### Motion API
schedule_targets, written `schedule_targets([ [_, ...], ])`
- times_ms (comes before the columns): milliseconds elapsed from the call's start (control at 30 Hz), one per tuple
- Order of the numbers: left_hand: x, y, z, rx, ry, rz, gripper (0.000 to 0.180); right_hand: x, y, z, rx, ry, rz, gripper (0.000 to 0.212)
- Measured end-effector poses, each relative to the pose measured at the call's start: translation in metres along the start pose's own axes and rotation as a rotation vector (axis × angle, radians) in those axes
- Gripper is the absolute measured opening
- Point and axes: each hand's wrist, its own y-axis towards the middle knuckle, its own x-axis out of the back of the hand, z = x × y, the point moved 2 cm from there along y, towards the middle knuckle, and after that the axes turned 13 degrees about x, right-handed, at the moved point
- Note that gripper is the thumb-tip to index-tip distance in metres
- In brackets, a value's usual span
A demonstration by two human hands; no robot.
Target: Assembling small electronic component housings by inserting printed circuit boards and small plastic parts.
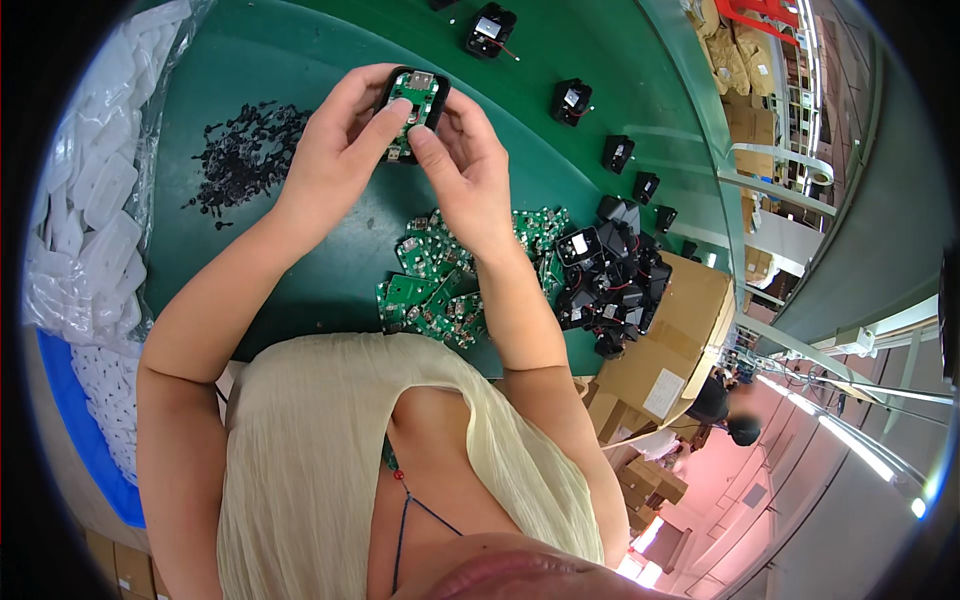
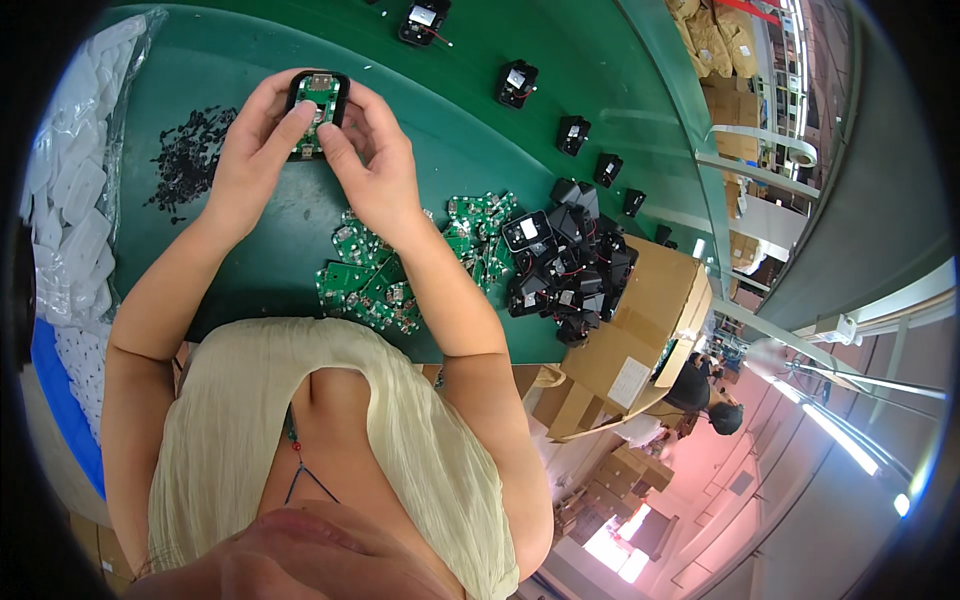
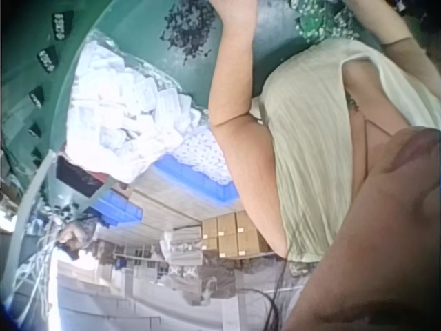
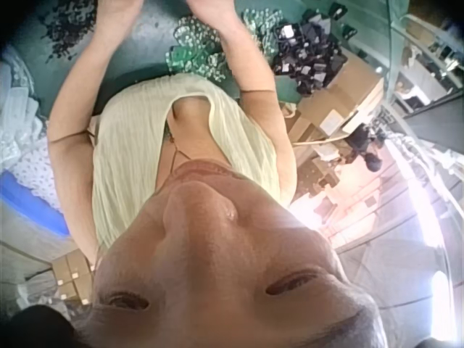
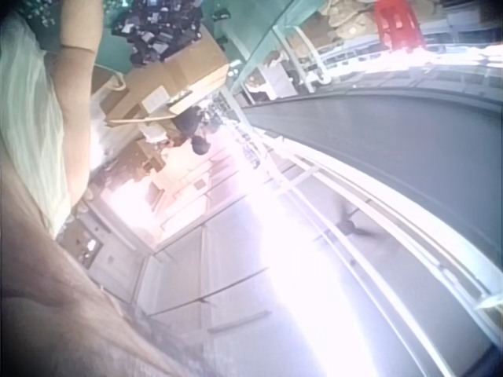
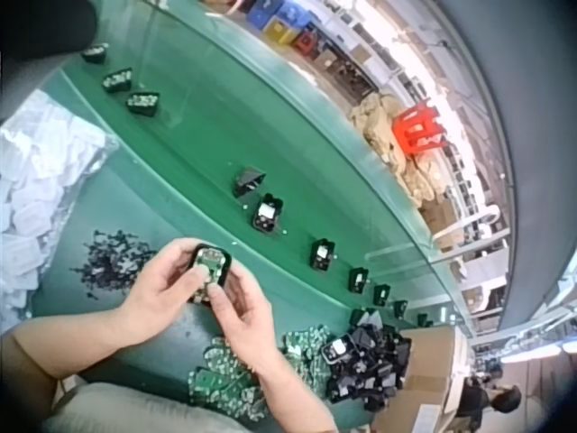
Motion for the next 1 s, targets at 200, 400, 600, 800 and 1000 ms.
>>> schedule_targets([
  [200, -0.001, -0.003, 0.006, -0.098, 0.032, -0.085, 0.027, -0.007, 0.0, -0.011, 0.097, 0.06, -0.025, 0.035],
  [400, 0.01, 0.019, -0.004, -0.185, 0.306, -0.172, 0.029, 0.024, 0.027, -0.017, 0.322, -0.397, 0.22, 0.041],
  [600, 0.049, 0.123, -0.042, 0.038, 0.52, -0.379, 0.021, 0.057, 0.093, -0.053, 0.283, -1.106, -0.13, 0.062],
  [800, 0.107, 0.187, -0.037, 0.139, 0.17, -0.614, 0.011, 0.078, 0.106, -0.089, 0.128, -1.036, -0.084, 0.054],
  [1000, 0.15, 0.176, -0.043, 0.084, 1.06, -0.849, 0.028, 0.127, 0.101, -0.084, -0.107, -1.395, -0.008, 0.055],
])
